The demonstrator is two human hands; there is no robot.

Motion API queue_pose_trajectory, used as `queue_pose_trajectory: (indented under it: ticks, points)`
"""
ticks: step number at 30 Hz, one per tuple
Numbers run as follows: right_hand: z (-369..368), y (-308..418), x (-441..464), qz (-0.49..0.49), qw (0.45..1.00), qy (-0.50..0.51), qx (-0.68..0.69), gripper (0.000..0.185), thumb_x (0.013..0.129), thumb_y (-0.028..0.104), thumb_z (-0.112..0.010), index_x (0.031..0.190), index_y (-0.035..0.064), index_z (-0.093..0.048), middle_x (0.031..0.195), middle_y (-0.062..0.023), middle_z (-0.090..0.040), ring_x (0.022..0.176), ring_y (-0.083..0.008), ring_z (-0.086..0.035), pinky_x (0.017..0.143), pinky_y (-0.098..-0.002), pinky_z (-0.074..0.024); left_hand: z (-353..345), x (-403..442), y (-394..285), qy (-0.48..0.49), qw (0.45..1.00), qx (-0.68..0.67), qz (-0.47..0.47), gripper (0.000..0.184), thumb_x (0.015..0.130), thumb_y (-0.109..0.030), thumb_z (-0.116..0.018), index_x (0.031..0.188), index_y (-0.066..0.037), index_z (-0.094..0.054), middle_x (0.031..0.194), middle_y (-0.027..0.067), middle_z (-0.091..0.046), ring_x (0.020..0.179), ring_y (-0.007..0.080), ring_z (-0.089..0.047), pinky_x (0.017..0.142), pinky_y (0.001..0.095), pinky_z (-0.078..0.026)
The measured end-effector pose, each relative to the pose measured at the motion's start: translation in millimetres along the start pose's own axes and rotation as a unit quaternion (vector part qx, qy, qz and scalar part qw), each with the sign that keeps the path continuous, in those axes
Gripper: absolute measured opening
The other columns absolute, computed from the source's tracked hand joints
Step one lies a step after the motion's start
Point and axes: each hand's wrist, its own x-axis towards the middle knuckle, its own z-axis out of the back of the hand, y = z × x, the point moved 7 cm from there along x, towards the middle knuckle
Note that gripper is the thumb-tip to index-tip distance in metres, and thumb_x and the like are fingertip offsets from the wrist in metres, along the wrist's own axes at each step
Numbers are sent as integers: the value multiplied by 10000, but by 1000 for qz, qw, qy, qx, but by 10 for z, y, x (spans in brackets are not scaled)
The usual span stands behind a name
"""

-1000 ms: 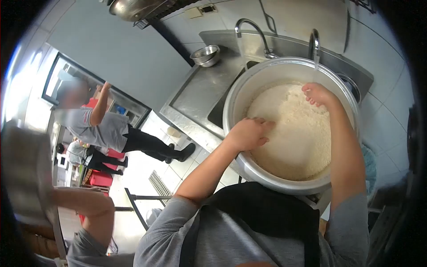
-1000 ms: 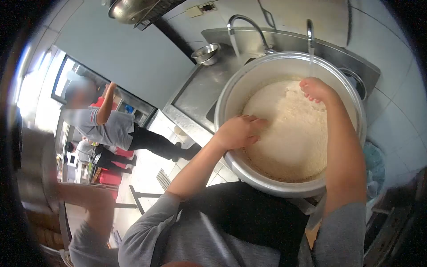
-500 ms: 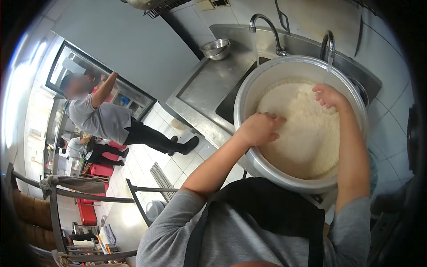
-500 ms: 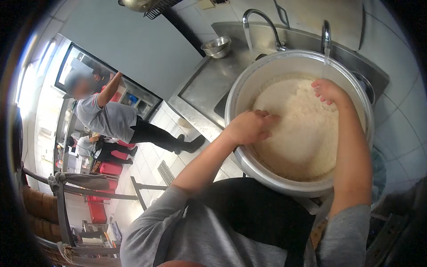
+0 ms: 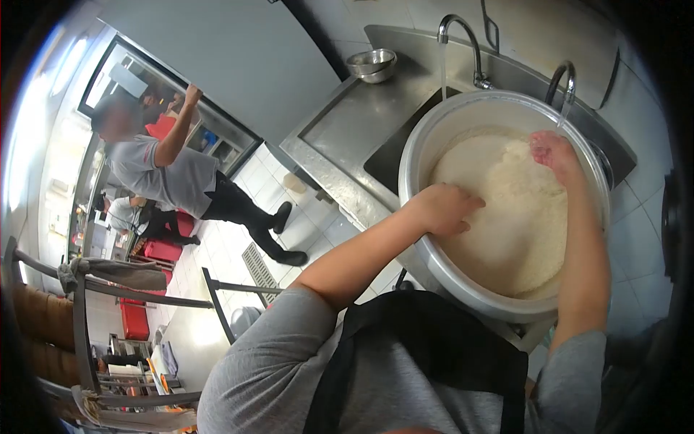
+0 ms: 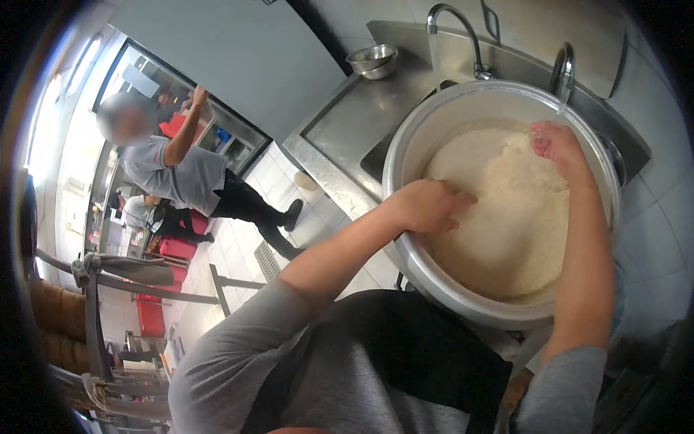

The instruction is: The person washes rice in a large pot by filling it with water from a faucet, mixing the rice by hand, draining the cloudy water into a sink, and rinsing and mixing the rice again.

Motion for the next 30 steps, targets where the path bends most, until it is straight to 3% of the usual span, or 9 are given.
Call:
queue_pose_trajectory:
  ticks: [8, 14, 17, 20, 21, 23, 26, 29, 30]
  points:
    - [-15, -191, -9, -79, 990, -112, 33, 385, 871, 474, -512, 673, 146, -479, 536, 56, -419, 431, -60, -388, 389, -206, -290, -18, -61, -6, -35, 999, -2, -12, 486, 749, -262, -621, 1189, -84, -515, 910, 172, -604, 870, 334, -588, 772, 423, -458]
    - [147, -332, 97, -39, 987, -143, 61, 451, 855, 521, -509, 594, 170, -396, 444, 60, -269, 337, -81, -232, 326, -237, -203, 27, -66, -36, -42, 999, -22, -8, 483, 745, -258, -626, 1189, -99, -519, 894, 158, -614, 858, 325, -594, 771, 425, -458]
    - [97, -550, 196, -107, 986, -124, 13, 468, 851, 527, -503, 581, 173, -358, 463, 60, -259, 339, -78, -211, 326, -233, -177, 143, -85, -22, -61, 998, -26, -9, 483, 741, -249, -631, 1187, -101, -519, 902, 154, -616, 862, 322, -596, 772, 425, -458]
    - [93, -732, 326, -147, 986, -46, -69, 472, 852, 507, -501, 620, 96, -500, 486, -10, -425, 387, -140, -400, 373, -292, -322, 100, -91, 9, -65, 998, -15, -6, 482, 738, -246, -631, 1184, -101, -521, 911, 149, -619, 867, 317, -598, 776, 421, -459]
    - [95, -645, 281, -93, 972, -104, -187, 456, 850, 498, -506, 692, 71, -545, 537, -43, -484, 454, -175, -459, 436, -317, -365, 75, -111, 5, -58, 998, -17, 2, 481, 738, -248, -628, 1183, -101, -522, 915, 147, -620, 867, 315, -598, 778, 419, -459]
    - [93, -229, 152, 39, 885, -222, -407, 474, 846, 479, -516, 837, 21, -635, 641, -108, -604, 588, -243, -577, 563, -367, -451, 36, -85, 23, -61, 998, -5, -8, 473, 740, -249, -610, 1180, -96, -525, 939, 135, -627, 882, 307, -599, 790, 412, -459]
    - [485, -264, 356, 156, 784, -222, -558, 489, 841, 449, -527, 1045, 13, -614, 823, -172, -653, 791, -320, -609, 747, -405, -445, -24, -77, 54, -29, 999, 14, 22, 447, 742, -233, -588, 1168, -106, -539, 958, 126, -629, 901, 303, -596, 797, 411, -458]
    - [932, -439, 558, 88, 858, -232, -450, 433, 840, 436, -539, 953, 32, -646, 711, -129, -634, 703, -248, -605, 665, -371, -466, -15, -92, 38, -15, 999, 29, 43, 430, 736, -215, -577, 1156, -123, -558, 960, 123, -631, 916, 300, -595, 799, 413, -456]
    - [889, -566, 603, 12, 925, -170, -340, 402, 844, 422, -539, 942, 45, -641, 700, -107, -621, 679, -222, -594, 645, -348, -466, -36, -80, 32, -12, 998, 36, 45, 423, 735, -214, -572, 1149, -126, -563, 957, 123, -632, 915, 300, -596, 800, 413, -456]
